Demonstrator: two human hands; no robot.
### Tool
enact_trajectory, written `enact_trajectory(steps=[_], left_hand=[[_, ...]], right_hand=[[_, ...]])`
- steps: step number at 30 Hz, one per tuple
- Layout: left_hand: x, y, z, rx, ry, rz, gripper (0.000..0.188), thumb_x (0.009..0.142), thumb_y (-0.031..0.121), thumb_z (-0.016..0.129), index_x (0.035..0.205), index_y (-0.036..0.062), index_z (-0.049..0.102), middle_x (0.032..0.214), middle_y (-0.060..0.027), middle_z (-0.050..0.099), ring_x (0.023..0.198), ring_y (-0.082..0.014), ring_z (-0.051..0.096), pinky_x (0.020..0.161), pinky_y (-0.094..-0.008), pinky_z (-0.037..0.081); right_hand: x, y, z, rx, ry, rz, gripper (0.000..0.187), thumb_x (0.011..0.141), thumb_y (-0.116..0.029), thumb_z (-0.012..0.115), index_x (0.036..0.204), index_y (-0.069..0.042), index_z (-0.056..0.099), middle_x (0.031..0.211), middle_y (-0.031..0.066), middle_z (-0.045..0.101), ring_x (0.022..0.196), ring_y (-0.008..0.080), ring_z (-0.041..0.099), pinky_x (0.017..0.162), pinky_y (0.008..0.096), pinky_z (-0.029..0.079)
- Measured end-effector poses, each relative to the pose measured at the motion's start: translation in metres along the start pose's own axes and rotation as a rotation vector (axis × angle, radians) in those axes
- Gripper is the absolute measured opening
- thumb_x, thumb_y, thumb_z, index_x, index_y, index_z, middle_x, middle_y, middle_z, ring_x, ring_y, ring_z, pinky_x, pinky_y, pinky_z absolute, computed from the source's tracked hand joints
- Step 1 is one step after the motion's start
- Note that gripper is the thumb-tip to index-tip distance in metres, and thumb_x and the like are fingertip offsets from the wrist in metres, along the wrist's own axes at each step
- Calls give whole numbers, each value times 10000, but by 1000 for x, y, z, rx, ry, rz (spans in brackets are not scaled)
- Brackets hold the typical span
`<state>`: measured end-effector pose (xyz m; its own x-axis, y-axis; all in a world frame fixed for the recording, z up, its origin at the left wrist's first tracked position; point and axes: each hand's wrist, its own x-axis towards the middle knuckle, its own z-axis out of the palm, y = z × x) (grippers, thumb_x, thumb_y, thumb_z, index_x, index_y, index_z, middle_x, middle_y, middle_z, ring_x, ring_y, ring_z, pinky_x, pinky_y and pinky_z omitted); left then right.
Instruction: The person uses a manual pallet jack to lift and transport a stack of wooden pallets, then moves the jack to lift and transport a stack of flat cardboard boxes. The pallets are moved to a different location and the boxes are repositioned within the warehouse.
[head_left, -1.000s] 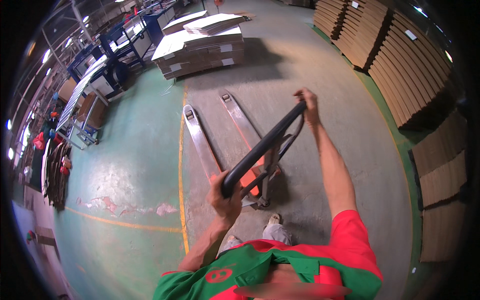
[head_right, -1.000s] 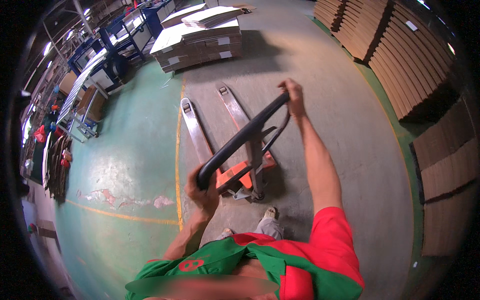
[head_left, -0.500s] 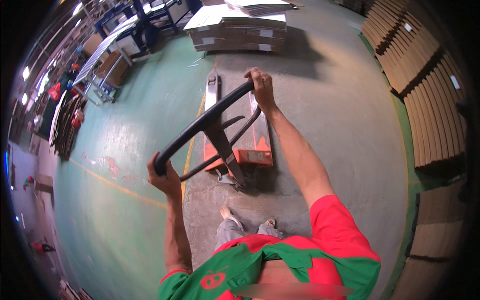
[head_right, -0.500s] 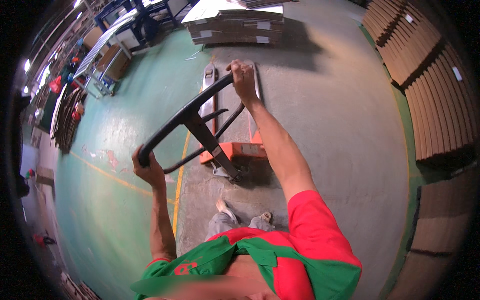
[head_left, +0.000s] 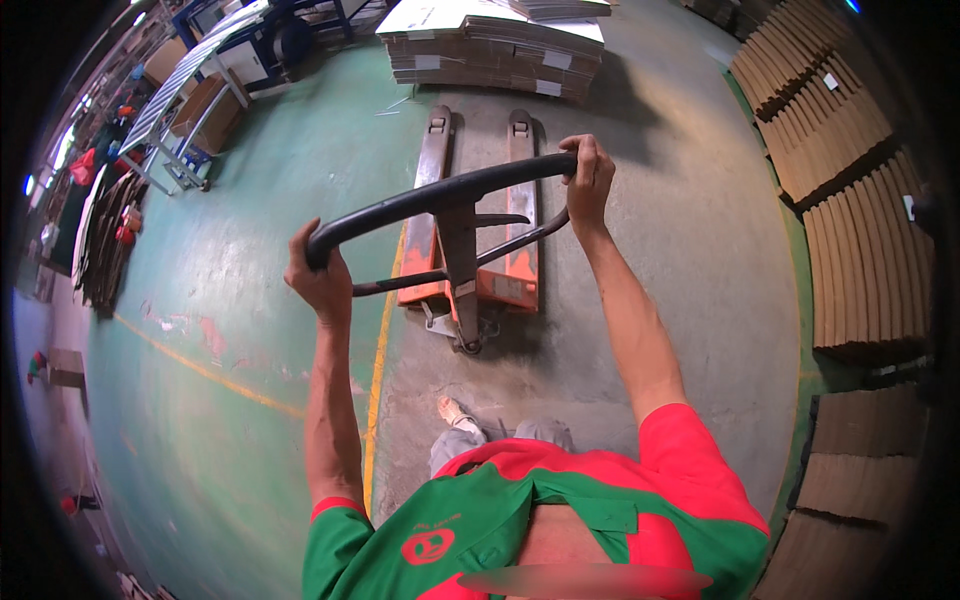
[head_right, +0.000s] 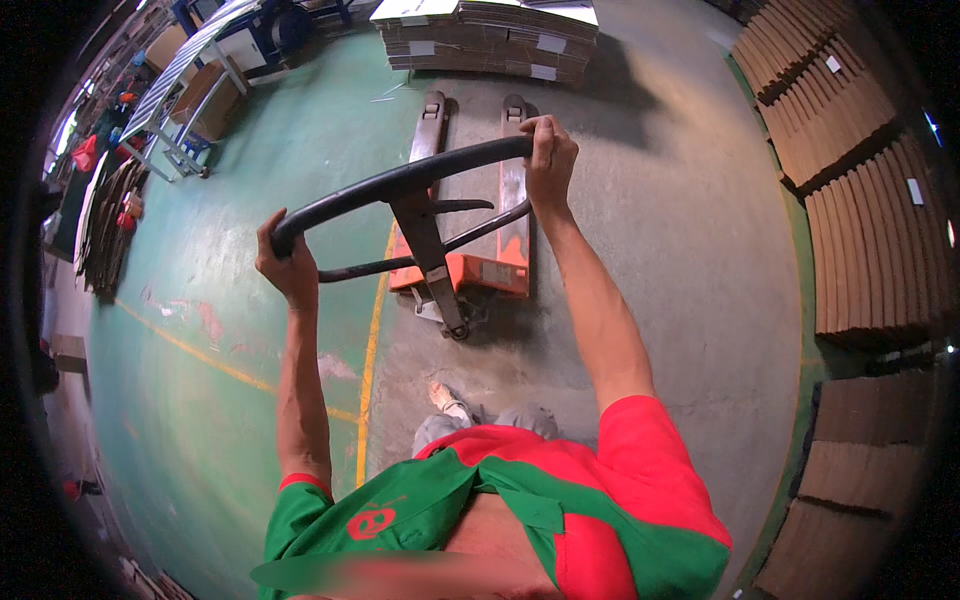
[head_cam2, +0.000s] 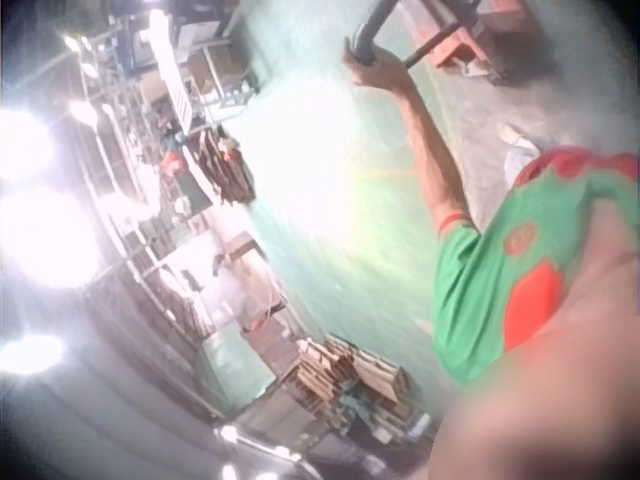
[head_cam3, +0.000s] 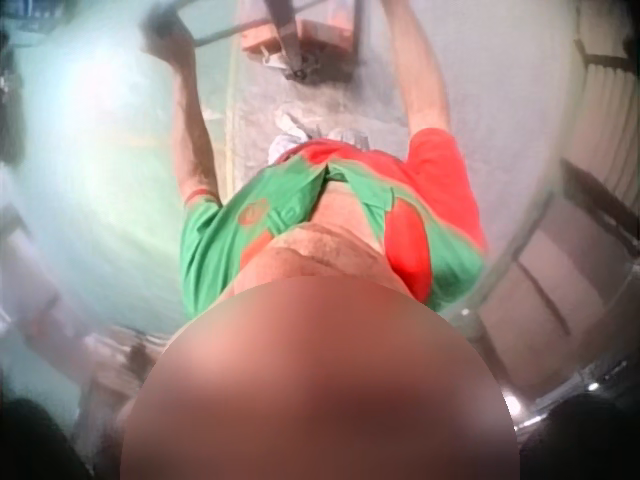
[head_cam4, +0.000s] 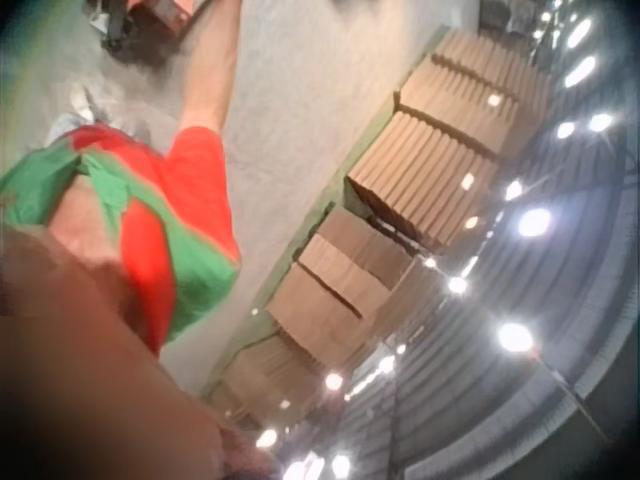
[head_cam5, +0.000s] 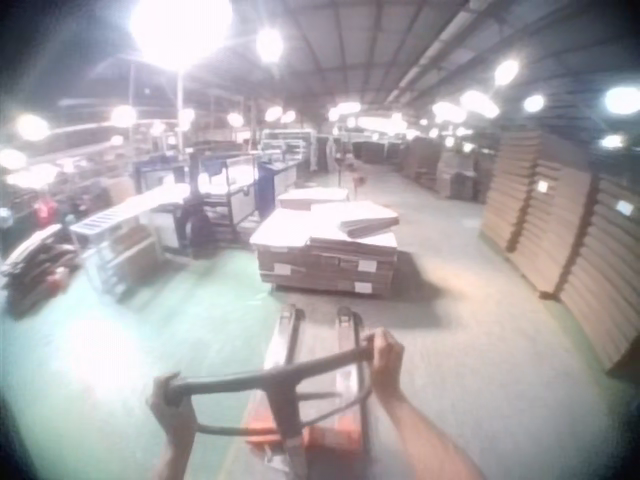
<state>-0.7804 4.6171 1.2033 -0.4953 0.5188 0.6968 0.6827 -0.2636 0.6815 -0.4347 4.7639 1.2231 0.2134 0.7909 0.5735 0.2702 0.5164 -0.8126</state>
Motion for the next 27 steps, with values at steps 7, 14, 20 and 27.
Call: enact_trajectory(steps=[7, 14, 20, 27], left_hand=[[100, -64, 76, -81, -1, 88, 308, 811, -64, 706, 1096, 52, 700, 810, -135, 710, 719, -169, 691, 690, -305, 544], [173, -133, 156, -41, 11, 104, 295, 811, -77, 702, 1080, 43, 704, 826, -120, 719, 753, -188, 699, 718, -311, 550], [244, -166, 229, -35, 7, 80, 271, 808, -77, 645, 1055, 21, 701, 889, -116, 720, 805, -201, 690, 773, -332, 546], [350, -209, 287, -40, 11, 81, 242, 790, -71, 672, 1019, 4, 688, 896, -102, 694, 824, -203, 666, 794, -321, 532]], right_hand=[[75, 14, 76, -27, 78, -37, 486, 1069, -315, 391, 804, 1, 648, 585, 26, 534, 500, 106, 513, 483, 290, 373], [127, 85, 128, -83, 160, -142, 476, 1078, -339, 414, 819, -13, 644, 602, 5, 523, 507, 78, 498, 479, 267, 374], [179, 75, 165, -138, 156, -119, 388, 1048, -263, 445, 835, -6, 643, 596, 85, 526, 544, 153, 526, 538, 341, 391], [222, 50, 223, -151, 124, -67, 376, 1057, -244, 425, 841, -23, 638, 599, 77, 511, 540, 171, 520, 528, 342, 391]])
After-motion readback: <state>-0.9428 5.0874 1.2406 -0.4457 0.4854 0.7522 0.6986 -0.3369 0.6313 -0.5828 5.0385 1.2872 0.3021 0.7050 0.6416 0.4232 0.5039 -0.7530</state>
